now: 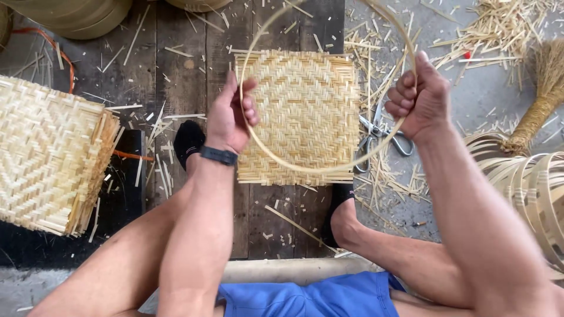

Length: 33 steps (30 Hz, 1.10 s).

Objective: Trim and assemble components of a bamboo steamer using a wooden jig and scissors.

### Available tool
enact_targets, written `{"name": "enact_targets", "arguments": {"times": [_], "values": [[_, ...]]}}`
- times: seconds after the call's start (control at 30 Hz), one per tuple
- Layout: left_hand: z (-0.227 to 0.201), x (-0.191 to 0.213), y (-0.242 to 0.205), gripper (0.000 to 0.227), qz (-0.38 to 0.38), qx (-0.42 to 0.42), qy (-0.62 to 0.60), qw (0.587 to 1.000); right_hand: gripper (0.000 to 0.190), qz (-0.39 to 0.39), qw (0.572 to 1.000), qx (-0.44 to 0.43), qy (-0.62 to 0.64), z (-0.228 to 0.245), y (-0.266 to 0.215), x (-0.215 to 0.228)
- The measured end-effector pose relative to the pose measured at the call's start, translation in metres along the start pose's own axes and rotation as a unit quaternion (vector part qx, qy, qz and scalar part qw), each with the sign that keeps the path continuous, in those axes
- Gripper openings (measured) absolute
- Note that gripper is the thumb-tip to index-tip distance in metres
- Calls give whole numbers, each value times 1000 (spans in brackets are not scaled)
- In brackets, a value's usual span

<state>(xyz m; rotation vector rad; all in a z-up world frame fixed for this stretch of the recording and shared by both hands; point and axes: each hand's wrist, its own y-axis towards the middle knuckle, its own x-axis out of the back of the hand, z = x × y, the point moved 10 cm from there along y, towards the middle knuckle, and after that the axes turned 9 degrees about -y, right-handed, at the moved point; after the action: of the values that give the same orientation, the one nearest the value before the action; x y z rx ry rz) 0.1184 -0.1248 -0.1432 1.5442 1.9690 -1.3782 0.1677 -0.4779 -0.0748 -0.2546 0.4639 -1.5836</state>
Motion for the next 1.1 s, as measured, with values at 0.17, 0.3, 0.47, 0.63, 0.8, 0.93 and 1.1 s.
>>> {"name": "enact_targets", "arguments": {"times": [0.17,0.3,0.47,0.63,0.8,0.93,1.1], "values": [[14,32,11,41,-39,-57,-205,976,56,43,995,-53,73,-37,-8,-8],[2,29,4,41,-54,-67,-213,973,56,63,996,-14,67,-37,-8,-5],[-23,-28,-33,31,108,-145,-81,980,44,-38,993,31,-108,3,-28,-30],[43,-99,-57,20,284,-195,290,893,39,-10,997,77,-20,25,-54,-66],[-60,-107,-109,28,15,-654,451,607,33,-44,998,39,-29,28,-33,-32],[-89,-19,-40,43,-64,-318,286,902,39,-9,999,-47,16,5,-32,-33],[-12,31,8,41,19,43,-17,999,48,-10,994,-108,-16,-33,-11,-10]]}}
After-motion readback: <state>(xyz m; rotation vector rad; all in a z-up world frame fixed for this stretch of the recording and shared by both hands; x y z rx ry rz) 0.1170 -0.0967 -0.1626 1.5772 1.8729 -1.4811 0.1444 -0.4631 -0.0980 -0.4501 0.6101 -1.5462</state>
